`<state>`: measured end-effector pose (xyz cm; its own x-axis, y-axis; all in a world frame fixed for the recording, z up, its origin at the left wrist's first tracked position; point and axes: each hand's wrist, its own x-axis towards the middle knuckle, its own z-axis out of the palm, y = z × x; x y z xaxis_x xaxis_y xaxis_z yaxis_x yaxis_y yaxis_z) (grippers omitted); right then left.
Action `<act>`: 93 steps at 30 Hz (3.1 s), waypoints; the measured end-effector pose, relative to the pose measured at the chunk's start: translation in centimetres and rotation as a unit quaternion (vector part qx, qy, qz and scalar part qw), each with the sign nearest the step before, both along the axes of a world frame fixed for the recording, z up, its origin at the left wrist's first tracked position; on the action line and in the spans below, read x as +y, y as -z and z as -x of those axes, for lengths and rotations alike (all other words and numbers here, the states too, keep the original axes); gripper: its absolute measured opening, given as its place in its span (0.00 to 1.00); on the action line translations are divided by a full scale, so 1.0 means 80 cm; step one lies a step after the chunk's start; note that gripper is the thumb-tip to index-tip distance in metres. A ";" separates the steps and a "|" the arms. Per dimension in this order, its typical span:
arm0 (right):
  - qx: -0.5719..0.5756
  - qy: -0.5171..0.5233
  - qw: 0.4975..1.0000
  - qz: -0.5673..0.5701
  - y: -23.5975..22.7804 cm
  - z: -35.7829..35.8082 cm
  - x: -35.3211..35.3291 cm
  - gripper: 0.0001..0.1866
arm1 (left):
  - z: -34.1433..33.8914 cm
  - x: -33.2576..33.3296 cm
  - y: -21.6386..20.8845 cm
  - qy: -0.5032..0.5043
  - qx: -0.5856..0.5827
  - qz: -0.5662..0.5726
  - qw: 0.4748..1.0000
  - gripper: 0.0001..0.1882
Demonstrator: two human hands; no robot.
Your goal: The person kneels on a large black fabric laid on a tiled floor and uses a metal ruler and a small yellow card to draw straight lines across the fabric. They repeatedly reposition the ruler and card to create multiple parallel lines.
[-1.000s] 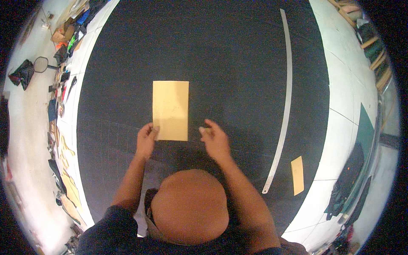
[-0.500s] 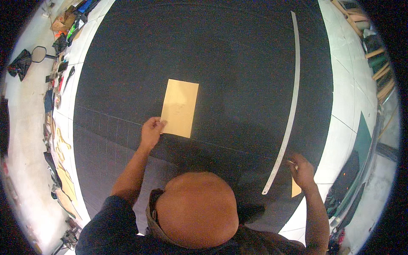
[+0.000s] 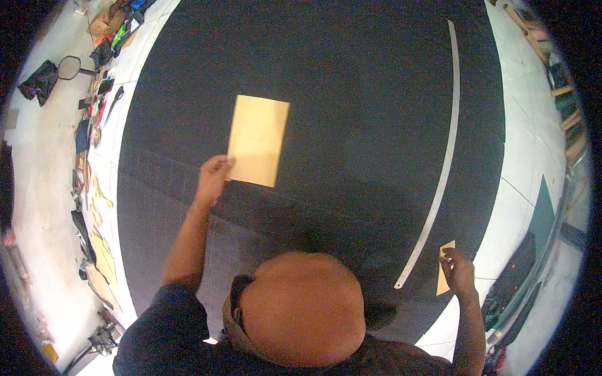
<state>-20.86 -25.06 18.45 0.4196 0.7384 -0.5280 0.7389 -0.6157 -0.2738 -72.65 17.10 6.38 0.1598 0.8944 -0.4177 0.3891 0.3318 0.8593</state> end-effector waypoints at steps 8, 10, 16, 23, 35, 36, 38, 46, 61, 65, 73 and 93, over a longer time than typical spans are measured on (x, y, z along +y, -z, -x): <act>-0.044 -0.003 0.999 0.028 -0.010 -0.018 -0.014 0.15 | 0.094 0.045 0.039 -0.008 0.036 0.010 0.999 0.11; -0.049 0.006 0.998 0.031 -0.013 -0.021 -0.018 0.16 | 0.094 0.044 0.043 -0.011 0.042 0.004 0.999 0.12; -0.042 0.052 0.995 0.068 -0.020 -0.016 -0.018 0.16 | 0.089 0.045 0.049 0.010 0.106 -0.064 0.992 0.14; -0.061 -0.006 0.998 -0.014 -0.014 -0.028 -0.040 0.12 | 0.088 0.054 0.026 -0.006 0.063 -0.014 0.998 0.12; -0.059 -0.001 0.998 0.006 -0.030 -0.035 -0.039 0.14 | 0.211 0.169 -0.022 -0.007 0.150 -0.064 0.987 0.10; -0.057 0.005 0.998 0.011 -0.033 -0.035 -0.040 0.14 | 0.214 0.173 -0.018 -0.001 0.147 -0.061 0.987 0.10; -0.056 0.014 0.998 0.006 -0.035 -0.037 -0.040 0.15 | 0.220 0.176 -0.002 0.005 0.161 -0.063 0.985 0.11; -0.081 0.011 0.996 0.018 -0.036 -0.050 -0.039 0.18 | 0.223 0.165 0.049 -0.025 0.319 -0.192 0.928 0.21; -0.061 -0.019 0.998 0.007 -0.008 -0.055 -0.031 0.15 | 0.110 0.015 0.057 -0.016 0.498 -0.228 0.837 0.30; -0.040 -0.023 0.999 0.007 -0.014 -0.040 -0.001 0.15 | 0.119 0.050 0.048 -0.032 0.528 -0.196 0.826 0.32; -0.038 -0.019 0.999 0.034 -0.023 -0.027 0.005 0.18 | 0.209 0.093 0.046 -0.058 0.536 -0.136 0.831 0.32; -0.040 -0.031 0.997 0.059 -0.014 -0.016 0.031 0.16 | 0.237 0.112 0.063 -0.099 0.519 -0.155 0.835 0.32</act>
<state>-19.62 -22.55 19.57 0.4195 0.6988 -0.5794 0.7932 -0.5926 -0.1404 -91.60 26.04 1.32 -0.3094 0.9508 0.0169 0.9410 0.3035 0.1497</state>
